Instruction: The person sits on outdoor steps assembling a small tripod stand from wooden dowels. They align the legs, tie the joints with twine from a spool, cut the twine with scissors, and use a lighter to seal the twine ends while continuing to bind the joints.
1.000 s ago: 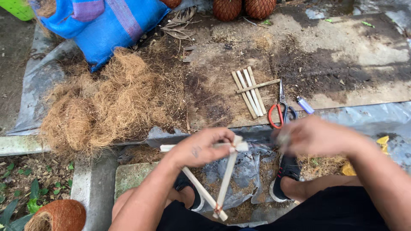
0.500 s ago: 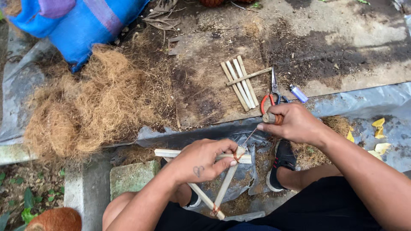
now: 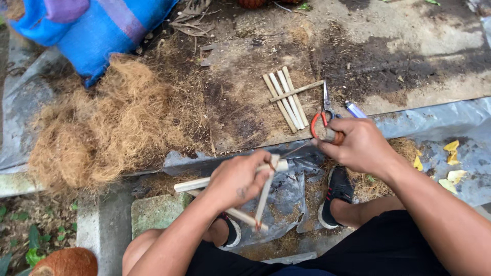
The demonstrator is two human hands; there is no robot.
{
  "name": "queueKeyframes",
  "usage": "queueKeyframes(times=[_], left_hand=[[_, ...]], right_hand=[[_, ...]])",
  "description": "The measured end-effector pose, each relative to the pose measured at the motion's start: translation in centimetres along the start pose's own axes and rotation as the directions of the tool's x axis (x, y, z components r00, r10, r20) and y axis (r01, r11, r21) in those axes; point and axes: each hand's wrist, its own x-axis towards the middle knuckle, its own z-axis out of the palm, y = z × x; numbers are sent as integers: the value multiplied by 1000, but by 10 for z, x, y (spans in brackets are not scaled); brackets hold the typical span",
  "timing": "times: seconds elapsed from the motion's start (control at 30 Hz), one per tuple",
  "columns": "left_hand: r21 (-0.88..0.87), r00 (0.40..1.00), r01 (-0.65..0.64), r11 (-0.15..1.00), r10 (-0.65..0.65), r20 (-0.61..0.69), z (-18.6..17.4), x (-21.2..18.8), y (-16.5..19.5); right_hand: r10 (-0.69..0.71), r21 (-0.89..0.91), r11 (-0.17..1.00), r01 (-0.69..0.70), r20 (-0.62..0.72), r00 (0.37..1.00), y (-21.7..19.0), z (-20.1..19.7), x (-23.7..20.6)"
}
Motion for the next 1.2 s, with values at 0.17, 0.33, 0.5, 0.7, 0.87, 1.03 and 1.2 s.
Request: queueKeyframes(times=[0.17,0.33,0.5,0.7,0.87,1.03,1.2], left_hand=[[40,986,159,986,-157,-57,1,19,-4],[-13,966,176,984,-175,-192,9,34,-8],[-199,923,19,980,-94,-374,15,40,-19],[-504,916,-24,863,-183,-356,31,56,-43],[-678,927,-69,731,-205,-316,43,77,-65],[-712,931,-10,702,-252,-262,42,71,-61],[-534,910,-18,845,-208,-359,36,56,-38]], right_hand=[[167,158,972,-175,62,984,-34,0,-21],[311,337,867,-367,208,927,-59,16,-34],[209,661,663,-352,288,935,-76,56,-53],[40,500,865,-39,9,999,-80,94,-61],[-78,313,947,73,4,997,-78,108,-53],[-161,209,967,146,56,985,-82,111,-51],[-15,214,976,-48,282,959,-85,114,-42]])
